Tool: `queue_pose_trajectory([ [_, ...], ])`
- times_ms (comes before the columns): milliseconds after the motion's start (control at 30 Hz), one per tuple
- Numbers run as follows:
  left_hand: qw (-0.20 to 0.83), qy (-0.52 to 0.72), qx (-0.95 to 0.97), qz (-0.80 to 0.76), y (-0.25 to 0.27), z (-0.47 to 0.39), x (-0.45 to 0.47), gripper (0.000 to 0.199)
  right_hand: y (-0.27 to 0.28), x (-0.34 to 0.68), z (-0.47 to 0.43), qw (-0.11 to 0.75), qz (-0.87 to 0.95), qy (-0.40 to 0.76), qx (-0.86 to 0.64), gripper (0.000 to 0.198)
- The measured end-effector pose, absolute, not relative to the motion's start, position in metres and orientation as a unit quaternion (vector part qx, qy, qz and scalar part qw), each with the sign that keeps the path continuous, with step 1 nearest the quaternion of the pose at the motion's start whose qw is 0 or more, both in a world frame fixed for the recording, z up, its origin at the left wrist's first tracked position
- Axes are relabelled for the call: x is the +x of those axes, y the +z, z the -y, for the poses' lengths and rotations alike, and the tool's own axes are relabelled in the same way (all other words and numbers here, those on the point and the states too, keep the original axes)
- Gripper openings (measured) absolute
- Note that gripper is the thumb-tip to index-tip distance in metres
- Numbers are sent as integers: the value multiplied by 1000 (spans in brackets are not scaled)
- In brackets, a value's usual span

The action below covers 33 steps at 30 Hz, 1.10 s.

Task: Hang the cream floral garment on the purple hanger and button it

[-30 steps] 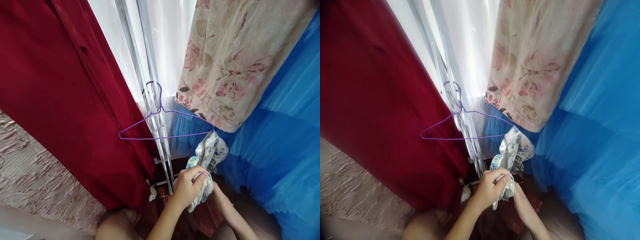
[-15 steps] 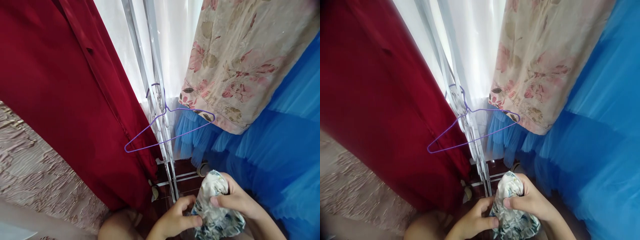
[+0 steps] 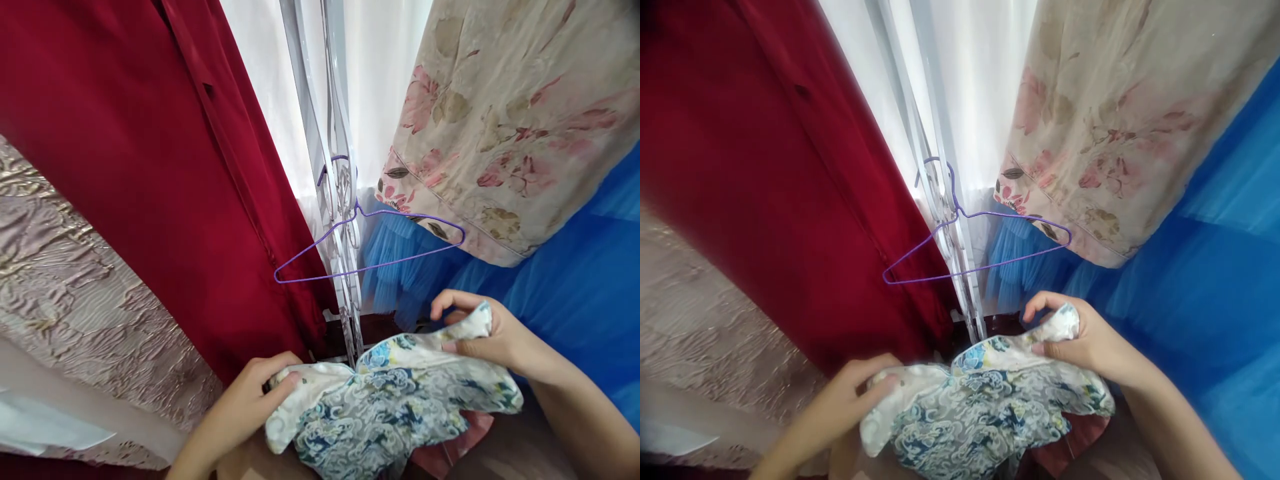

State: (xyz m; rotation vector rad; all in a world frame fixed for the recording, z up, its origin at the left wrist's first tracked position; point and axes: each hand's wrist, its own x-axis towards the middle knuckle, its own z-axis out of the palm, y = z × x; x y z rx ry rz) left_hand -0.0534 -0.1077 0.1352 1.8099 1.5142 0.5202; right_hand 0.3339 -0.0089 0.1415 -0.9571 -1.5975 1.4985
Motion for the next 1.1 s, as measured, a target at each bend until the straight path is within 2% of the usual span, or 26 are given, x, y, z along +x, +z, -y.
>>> queue_pose_trajectory([
  [100,269,181,752,-573,153,103,-81,19,143,324,-8,413,628,540,-379,57],
  [167,168,166,785,-574,157,92,-96,18,145,311,-20,419,639,530,-368,74],
  [233,74,143,790,-592,158,74,-111,18,147,295,-32,416,648,532,-352,81],
  [333,9,130,760,-637,159,45,-130,25,145,273,-47,428,650,534,-330,78],
  [433,-15,196,734,-651,167,26,-131,27,139,260,-58,431,660,521,-328,70],
  [600,32,351,718,-600,188,12,-90,17,125,253,-63,423,667,498,-358,56],
  [733,69,408,724,-552,191,-3,-50,12,121,243,-55,399,704,471,-351,48],
  [833,26,421,728,-540,186,-11,-34,18,125,244,-45,386,718,475,-331,50],
  [967,-102,447,704,-542,179,-10,-37,18,136,278,-31,407,733,427,-339,56],
  [1100,-192,446,728,-485,180,-6,-44,20,142,331,-37,475,691,415,-354,86],
])
